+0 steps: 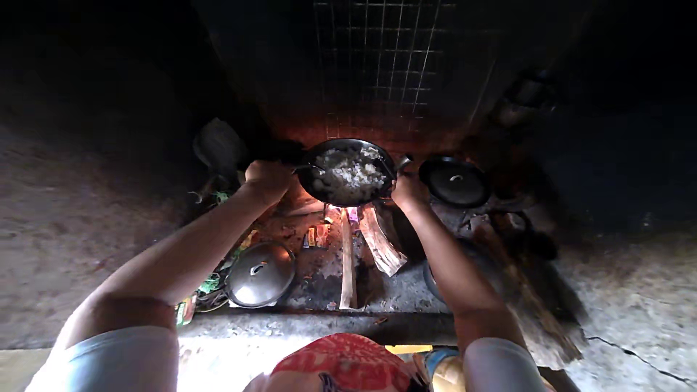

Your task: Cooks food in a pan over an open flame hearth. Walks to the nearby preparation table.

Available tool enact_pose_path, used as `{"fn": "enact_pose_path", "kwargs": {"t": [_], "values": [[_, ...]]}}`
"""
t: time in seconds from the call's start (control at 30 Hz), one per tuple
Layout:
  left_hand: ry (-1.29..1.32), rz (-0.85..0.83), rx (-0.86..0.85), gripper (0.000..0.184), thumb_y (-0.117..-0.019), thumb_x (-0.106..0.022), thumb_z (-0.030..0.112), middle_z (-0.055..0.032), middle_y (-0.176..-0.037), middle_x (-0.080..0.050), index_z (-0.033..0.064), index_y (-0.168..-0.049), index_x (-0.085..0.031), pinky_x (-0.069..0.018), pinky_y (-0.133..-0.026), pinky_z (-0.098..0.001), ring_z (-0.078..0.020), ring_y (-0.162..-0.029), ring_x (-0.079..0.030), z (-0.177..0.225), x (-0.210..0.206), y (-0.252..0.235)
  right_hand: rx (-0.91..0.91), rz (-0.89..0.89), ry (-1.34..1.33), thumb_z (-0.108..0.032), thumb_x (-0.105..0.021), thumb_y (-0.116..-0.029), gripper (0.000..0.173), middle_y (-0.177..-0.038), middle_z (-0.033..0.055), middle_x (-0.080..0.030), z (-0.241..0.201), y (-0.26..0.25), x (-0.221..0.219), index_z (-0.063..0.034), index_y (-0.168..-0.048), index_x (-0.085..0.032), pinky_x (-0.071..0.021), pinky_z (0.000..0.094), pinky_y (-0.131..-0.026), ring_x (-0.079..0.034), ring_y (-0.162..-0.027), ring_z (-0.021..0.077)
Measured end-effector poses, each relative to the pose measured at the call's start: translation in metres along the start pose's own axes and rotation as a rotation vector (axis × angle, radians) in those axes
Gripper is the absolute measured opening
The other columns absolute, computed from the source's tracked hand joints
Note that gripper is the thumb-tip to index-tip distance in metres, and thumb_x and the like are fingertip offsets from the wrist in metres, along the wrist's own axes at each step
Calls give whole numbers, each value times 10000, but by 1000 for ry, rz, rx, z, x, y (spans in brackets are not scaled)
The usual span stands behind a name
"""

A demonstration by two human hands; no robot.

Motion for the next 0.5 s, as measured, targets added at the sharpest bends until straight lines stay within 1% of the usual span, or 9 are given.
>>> {"fn": "enact_pose_path", "kwargs": {"t": [0.07,0.13,0.2,0.27,0.3,0.37,0.4,0.43,0.5], "values": [[51,-10,6,483,-960,-658,85,-278,-1361,-568,142,-1431,-570,-563,-734,-671,-517,-1058,-646,3,-24,-11,-11,9,2,-312,-458,-1086,492,-1313,250,-651,0,-1,-1,-64,-1510,-479,-537,641,-924,-653,-1186,441],[75,-33,-44,465,-985,-623,134,-230,-1352,-607,161,-1446,-562,-556,-805,-665,-480,-1096,-654,7,-46,-17,-2,-6,9,-316,-467,-1082,447,-1309,248,-653,-2,0,-2,-42,-1420,-573,-531,652,-934,-643,-1200,443],[91,-28,-79,360,-987,-625,154,-214,-1277,-651,133,-1346,-632,-548,-805,-682,-470,-1088,-660,4,-46,-18,10,-47,23,-296,-478,-1081,390,-1288,236,-668,1,1,-1,-45,-1339,-628,-526,655,-929,-645,-1198,434],[63,-34,-58,318,-987,-638,179,-204,-1251,-665,174,-1303,-679,-546,-774,-692,-468,-1067,-662,-7,-27,-8,14,-69,42,-280,-501,-1069,382,-1286,229,-672,5,1,-1,-48,-1343,-632,-527,662,-920,-652,-1190,430],[29,-25,-56,339,-997,-632,204,-199,-1252,-662,211,-1334,-666,-550,-751,-681,-464,-1049,-669,-15,-15,-1,15,-69,46,-261,-517,-1057,362,-1279,234,-672,6,0,1,-36,-1311,-645,-526,670,-905,-655,-1179,434],[-40,-11,-61,375,-1002,-629,226,-200,-1252,-662,229,-1377,-638,-556,-727,-666,-462,-1025,-678,-27,0,7,20,-71,41,-242,-555,-1035,340,-1280,242,-666,5,-2,1,-19,-1270,-659,-527,672,-905,-652,-1178,438],[-61,-17,-68,343,-1007,-630,230,-196,-1239,-664,210,-1349,-655,-558,-723,-661,-461,-1018,-678,-27,-1,10,23,-67,30,-222,-601,-1001,331,-1265,248,-670,5,-2,-1,-11,-1245,-671,-531,676,-895,-655,-1164,446],[-64,-34,-77,311,-1001,-624,197,-194,-1225,-664,183,-1308,-673,-559,-724,-658,-459,-1017,-672,-22,-8,11,23,-80,24,-210,-598,-1002,325,-1272,250,-666,3,-1,-2,-7,-1246,-669,-529,674,-908,-649,-1175,448],[-28,-53,-109,335,-1022,-576,162,-203,-1254,-653,165,-1349,-644,-554,-776,-666,-467,-1059,-661,-9,-29,8,27,-120,34,-213,-552,-1031,329,-1296,250,-659,-2,0,-7,-9,-1267,-658,-505,677,-949,-632,-1213,442]]}}
Point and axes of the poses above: each hand's wrist, its own y-axis away from the middle knuckle, its own x-axis out of the back of the hand, z = x × y, the point moved 2 cm from there along -y, towards the middle knuckle
